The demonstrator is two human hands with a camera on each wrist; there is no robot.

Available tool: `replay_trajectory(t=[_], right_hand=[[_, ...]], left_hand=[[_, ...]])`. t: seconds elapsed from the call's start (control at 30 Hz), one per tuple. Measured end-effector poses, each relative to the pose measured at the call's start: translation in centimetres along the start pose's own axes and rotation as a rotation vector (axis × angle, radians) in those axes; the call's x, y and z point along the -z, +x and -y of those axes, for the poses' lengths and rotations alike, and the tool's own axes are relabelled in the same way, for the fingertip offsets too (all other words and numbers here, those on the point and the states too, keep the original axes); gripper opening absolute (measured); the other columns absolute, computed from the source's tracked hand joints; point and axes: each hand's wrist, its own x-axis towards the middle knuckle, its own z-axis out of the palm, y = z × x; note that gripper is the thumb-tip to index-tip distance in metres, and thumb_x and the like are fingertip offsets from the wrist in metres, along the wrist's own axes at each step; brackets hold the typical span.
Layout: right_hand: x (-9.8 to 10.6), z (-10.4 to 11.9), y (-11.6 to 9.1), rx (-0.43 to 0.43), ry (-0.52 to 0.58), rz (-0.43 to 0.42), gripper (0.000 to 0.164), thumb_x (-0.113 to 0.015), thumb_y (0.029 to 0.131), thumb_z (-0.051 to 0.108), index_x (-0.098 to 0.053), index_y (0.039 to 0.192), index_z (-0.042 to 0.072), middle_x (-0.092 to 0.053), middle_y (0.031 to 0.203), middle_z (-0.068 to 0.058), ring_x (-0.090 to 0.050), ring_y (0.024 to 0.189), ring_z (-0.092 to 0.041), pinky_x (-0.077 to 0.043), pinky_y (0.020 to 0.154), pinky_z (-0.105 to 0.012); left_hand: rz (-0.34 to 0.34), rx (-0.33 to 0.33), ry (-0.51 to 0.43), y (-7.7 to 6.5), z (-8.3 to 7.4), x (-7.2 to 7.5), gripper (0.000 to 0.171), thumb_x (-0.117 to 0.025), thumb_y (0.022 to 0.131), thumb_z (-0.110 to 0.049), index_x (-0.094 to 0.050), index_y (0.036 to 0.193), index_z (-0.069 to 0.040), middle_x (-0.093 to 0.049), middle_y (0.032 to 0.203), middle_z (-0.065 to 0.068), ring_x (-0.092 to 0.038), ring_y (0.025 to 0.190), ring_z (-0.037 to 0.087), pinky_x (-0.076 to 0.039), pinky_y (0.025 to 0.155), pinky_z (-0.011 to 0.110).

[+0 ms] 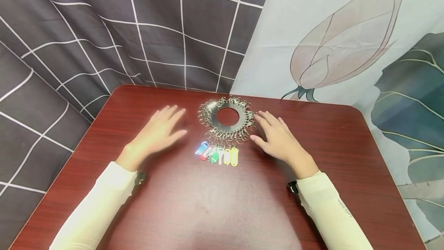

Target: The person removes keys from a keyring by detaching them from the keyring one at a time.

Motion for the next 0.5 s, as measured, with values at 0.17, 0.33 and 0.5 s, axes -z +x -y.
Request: replay_trajectory(t=[0.17, 0.33, 0.5], right_hand=[[-0.3, 0.6, 0.3, 0.037, 0.011, -0.040, 0.065, -0.063, 0.090, 0.039, -0.046, 0.141, 0.003, -0.043, 0.147, -0.021, -0.037, 0.135, -0.040, -0.028, 0.106, -0.067], [-0.6, 1.0, 0.5, 0.059, 0.027, -0.062, 0.065, -0.065, 0.088, 0.037, -0.048, 0.139, 0.001, -0.046, 0.145, -0.022, -0.041, 0.130, -0.041, -0.034, 0.104, -0.062], [-0.9, 1.4, 0.5, 0.055, 0.036, -0.051, 0.063, -0.066, 0.087, 0.037, -0.050, 0.137, 0.001, -0.049, 0.141, -0.022, -0.043, 0.127, -0.041, -0.036, 0.102, -0.063]], left_hand=[[0.007, -0.013, -0.002, 0.2, -0.9, 0.0, 0.072, -0.048, 0.094, -0.055, -0.034, 0.151, -0.013, -0.035, 0.153, 0.022, -0.028, 0.140, 0.043, -0.021, 0.114, 0.062], [0.003, -0.028, -0.003, 0.4, -1.6, -0.1, 0.071, -0.048, 0.094, -0.054, -0.034, 0.150, -0.013, -0.036, 0.153, 0.022, -0.030, 0.139, 0.043, -0.023, 0.113, 0.062], [-0.010, -0.037, -0.010, 0.7, -2.4, -0.4, 0.070, -0.049, 0.094, -0.053, -0.036, 0.150, -0.012, -0.038, 0.151, 0.022, -0.033, 0.138, 0.042, -0.024, 0.113, 0.061]])
